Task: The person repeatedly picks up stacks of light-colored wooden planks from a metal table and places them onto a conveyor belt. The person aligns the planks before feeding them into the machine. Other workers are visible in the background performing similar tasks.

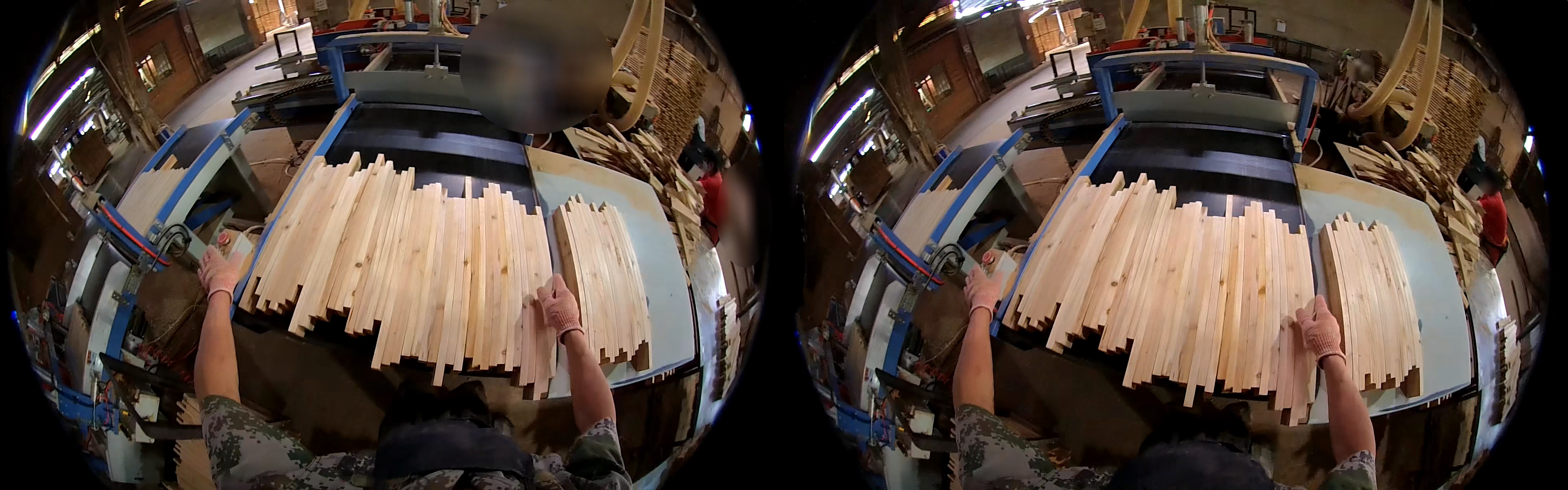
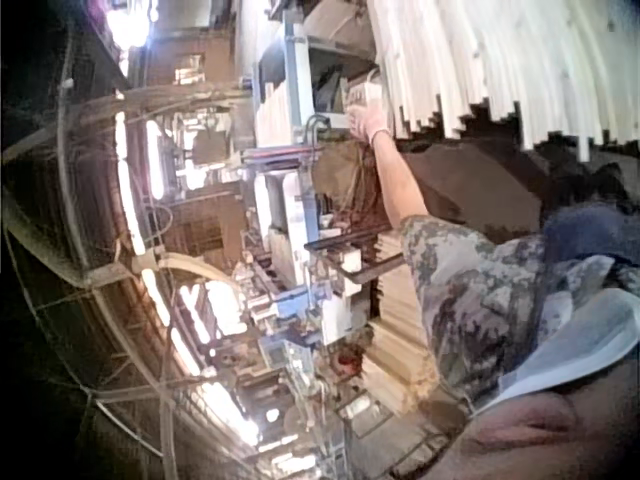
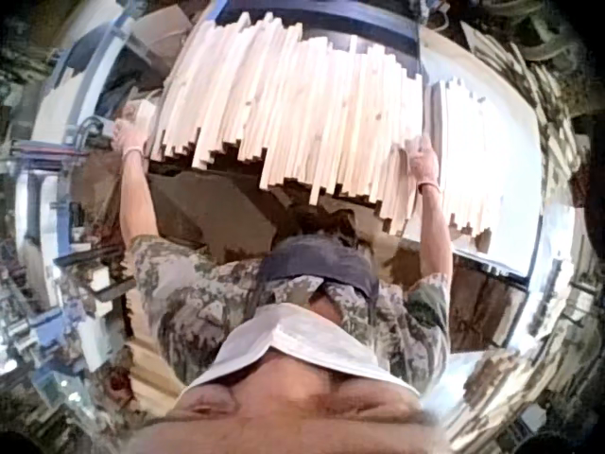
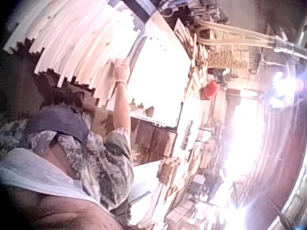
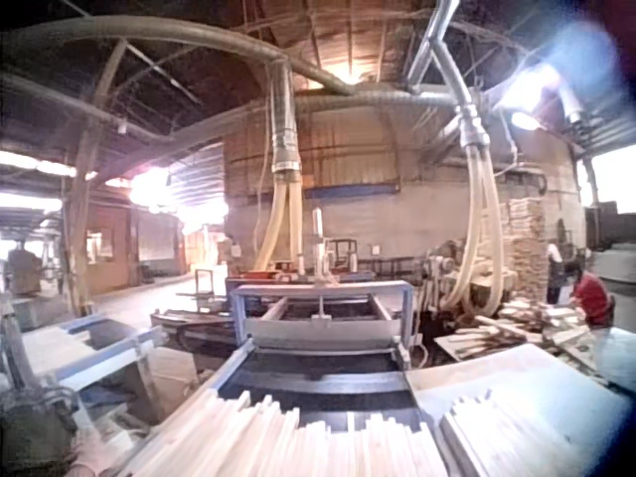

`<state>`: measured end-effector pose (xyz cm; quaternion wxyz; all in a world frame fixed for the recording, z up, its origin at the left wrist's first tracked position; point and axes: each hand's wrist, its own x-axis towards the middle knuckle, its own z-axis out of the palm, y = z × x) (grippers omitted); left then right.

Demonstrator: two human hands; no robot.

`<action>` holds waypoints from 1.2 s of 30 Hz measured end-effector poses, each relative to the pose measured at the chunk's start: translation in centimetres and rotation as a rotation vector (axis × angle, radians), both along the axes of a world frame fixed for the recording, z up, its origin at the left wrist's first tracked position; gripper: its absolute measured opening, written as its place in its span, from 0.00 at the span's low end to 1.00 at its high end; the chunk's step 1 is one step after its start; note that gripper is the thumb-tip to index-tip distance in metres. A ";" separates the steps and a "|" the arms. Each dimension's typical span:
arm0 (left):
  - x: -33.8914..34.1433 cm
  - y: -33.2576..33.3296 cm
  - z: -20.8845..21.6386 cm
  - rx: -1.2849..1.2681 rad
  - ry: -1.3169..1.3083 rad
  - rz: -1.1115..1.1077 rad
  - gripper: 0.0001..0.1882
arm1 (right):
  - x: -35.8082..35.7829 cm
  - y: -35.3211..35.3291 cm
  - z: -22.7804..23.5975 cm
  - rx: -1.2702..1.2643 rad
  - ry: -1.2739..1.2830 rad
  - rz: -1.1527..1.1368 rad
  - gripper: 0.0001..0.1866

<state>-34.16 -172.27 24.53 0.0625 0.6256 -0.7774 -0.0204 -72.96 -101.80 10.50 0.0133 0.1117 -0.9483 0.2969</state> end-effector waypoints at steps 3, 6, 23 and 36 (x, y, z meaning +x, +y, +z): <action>0.4 1.5 1.4 -0.066 -0.160 -0.060 0.49 | 1.8 -0.8 2.5 -0.154 -0.147 -0.039 0.38; 1.9 0.0 3.0 -0.057 -0.074 -0.170 0.39 | 2.4 -3.0 4.6 -0.405 -0.263 -0.062 0.36; -1.0 46.4 -10.0 2.189 0.573 -1.030 0.35 | 23.8 6.9 4.1 -1.174 -0.916 -0.037 0.33; -6.4 65.1 -11.3 1.935 -0.156 -1.261 0.22 | 46.9 32.6 -18.6 -1.028 -0.943 -0.968 0.05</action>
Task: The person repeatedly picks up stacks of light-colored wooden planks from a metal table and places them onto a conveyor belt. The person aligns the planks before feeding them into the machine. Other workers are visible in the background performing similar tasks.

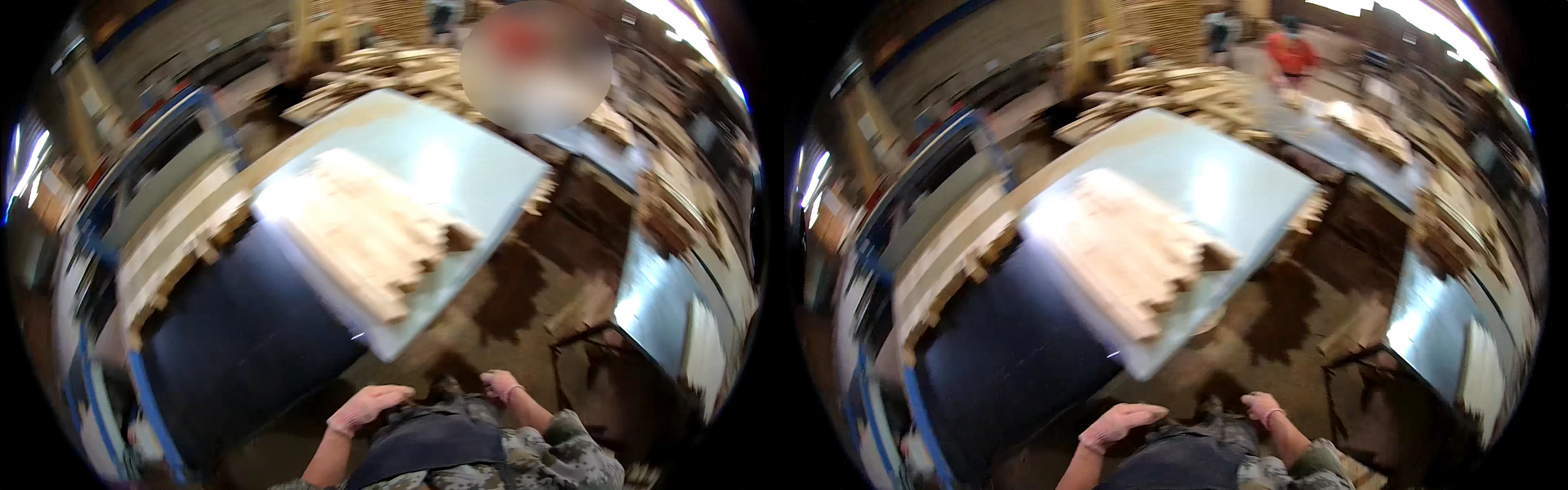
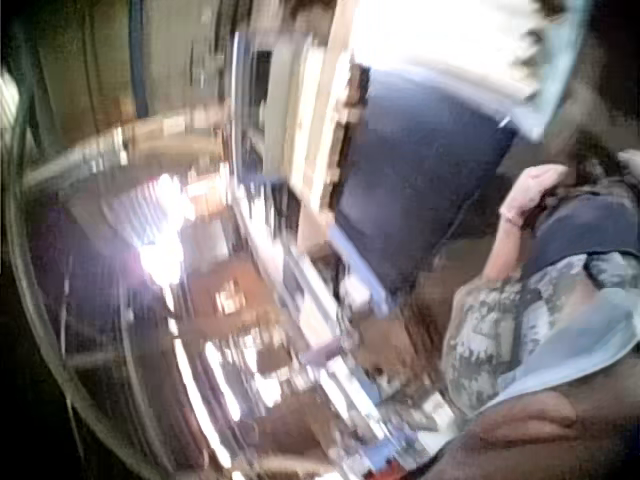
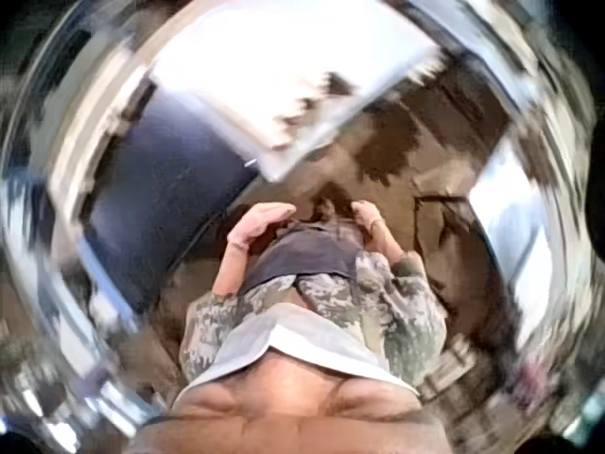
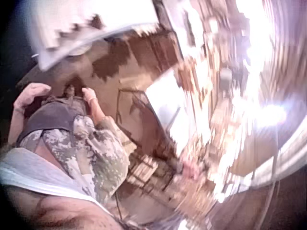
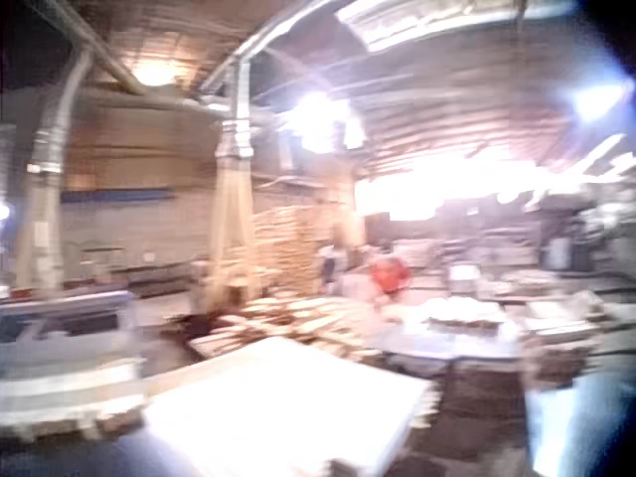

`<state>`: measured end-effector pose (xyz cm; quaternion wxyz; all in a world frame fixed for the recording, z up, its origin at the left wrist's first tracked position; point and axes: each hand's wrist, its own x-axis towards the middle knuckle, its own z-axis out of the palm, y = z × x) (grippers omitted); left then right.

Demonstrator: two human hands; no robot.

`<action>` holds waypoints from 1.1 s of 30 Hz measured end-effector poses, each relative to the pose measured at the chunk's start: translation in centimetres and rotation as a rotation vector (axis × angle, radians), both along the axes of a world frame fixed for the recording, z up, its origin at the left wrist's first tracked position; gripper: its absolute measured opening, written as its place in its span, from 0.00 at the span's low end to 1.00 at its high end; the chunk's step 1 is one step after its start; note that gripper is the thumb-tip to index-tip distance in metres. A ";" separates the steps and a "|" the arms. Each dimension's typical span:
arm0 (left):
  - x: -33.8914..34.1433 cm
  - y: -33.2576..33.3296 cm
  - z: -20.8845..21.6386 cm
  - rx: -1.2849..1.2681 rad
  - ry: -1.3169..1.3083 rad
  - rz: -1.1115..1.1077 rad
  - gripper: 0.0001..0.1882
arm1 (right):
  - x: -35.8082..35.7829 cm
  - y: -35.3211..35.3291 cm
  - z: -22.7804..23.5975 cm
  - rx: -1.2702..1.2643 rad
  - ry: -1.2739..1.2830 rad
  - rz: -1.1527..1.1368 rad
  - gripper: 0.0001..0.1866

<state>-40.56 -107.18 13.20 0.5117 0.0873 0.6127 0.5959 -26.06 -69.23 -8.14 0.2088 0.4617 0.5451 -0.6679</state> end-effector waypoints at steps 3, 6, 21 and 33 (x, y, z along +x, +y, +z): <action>-1.0 5.2 -0.4 0.005 -0.019 0.089 0.22 | 5.2 6.2 -8.5 -0.044 -0.250 -0.087 0.03; -1.3 12.8 -4.2 0.062 -0.062 0.124 0.26 | 10.1 12.1 -11.1 0.454 -0.126 0.684 0.07; -10.1 46.1 -6.3 0.036 -0.166 -0.439 0.24 | 11.6 24.0 -9.3 0.458 -0.049 0.099 0.11; -23.6 69.8 -8.3 0.027 -0.213 -0.518 0.25 | 7.2 35.3 -8.4 -0.396 -0.331 -0.881 0.08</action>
